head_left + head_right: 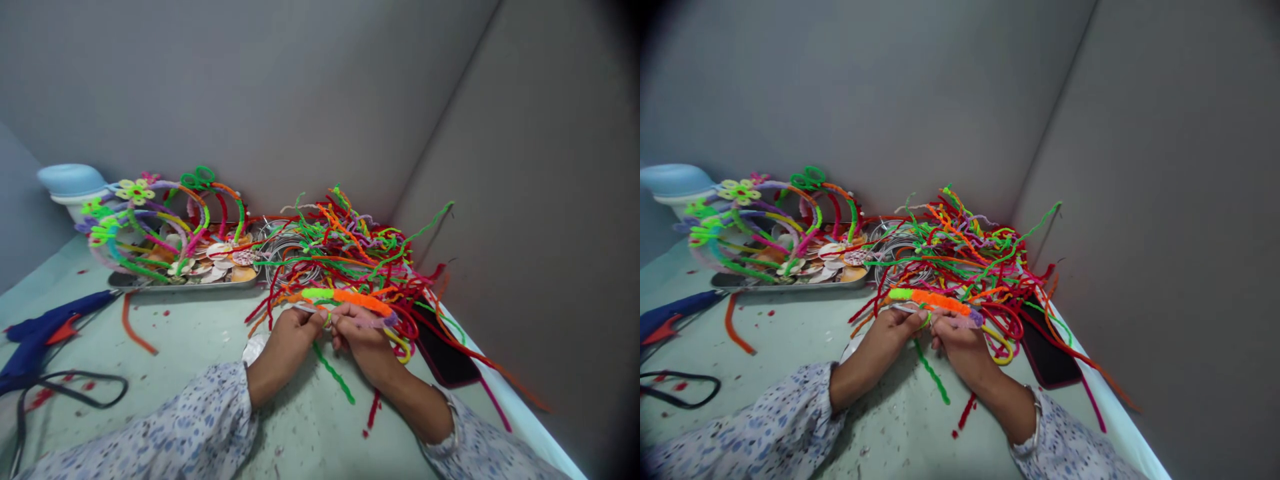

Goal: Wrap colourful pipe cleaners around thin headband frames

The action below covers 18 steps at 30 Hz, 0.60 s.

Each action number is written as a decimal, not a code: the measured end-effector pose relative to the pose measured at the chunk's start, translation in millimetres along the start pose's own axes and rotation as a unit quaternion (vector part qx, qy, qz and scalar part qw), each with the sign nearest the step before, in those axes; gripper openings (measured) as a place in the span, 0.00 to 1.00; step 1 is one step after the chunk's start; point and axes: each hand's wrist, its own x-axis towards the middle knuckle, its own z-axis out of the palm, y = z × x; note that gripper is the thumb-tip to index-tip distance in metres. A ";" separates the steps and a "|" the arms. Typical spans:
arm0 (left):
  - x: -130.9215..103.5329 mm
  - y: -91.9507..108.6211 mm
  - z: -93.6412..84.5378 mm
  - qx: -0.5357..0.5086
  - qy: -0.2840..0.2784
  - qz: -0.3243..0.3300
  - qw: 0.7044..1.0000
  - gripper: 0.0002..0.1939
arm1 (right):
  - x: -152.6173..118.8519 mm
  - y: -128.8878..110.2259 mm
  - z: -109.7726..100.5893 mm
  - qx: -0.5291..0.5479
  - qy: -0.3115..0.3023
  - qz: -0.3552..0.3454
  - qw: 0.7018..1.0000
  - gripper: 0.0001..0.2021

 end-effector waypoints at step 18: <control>-0.2 10.0 -2.9 -0.050 -0.029 -0.022 0.998 0.13 | -1.4 -4.6 1.7 -0.014 0.010 -0.023 1.000 0.06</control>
